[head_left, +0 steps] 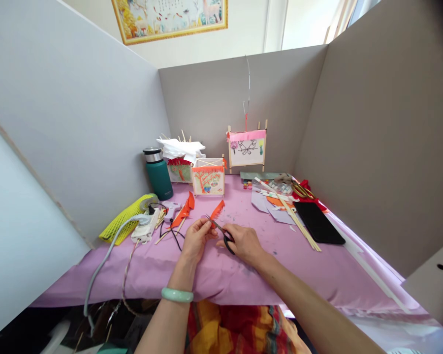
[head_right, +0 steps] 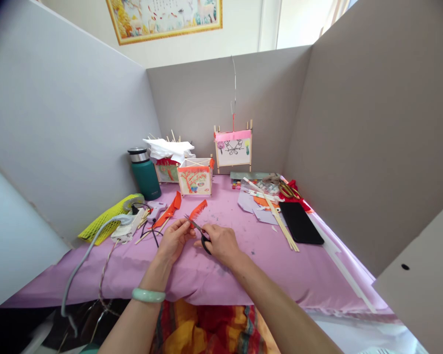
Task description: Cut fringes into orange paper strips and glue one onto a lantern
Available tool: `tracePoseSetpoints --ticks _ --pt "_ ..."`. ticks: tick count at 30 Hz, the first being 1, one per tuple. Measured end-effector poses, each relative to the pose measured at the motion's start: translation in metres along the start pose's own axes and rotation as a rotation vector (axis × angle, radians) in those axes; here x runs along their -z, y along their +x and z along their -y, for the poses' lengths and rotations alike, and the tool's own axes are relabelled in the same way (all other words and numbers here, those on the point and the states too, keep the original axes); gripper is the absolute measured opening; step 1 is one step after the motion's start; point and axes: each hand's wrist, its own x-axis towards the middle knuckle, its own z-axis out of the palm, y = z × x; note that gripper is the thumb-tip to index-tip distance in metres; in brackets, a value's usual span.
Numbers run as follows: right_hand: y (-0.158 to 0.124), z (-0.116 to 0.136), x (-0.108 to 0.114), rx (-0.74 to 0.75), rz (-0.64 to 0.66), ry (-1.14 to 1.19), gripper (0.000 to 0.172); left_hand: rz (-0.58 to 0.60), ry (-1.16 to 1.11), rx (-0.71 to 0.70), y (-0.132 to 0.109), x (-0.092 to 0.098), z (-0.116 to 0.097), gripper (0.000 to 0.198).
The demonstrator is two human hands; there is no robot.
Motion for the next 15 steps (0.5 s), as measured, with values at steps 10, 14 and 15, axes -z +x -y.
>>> tracePoseSetpoints --ticks 10,14,15 --pt "-0.0009 0.0018 0.0008 -0.003 -0.022 0.003 0.043 -0.045 -0.043 -0.017 -0.0014 -0.0022 -0.0021 0.031" --pt "-0.0011 0.0023 0.001 -0.004 -0.017 -0.001 0.046 -0.068 -0.063 -0.032 -0.0007 -0.002 -0.0025 0.034" --pt "-0.0011 0.0023 0.001 -0.005 -0.015 -0.002 0.046 -0.07 -0.064 -0.031 -0.0004 -0.0018 -0.0023 0.034"
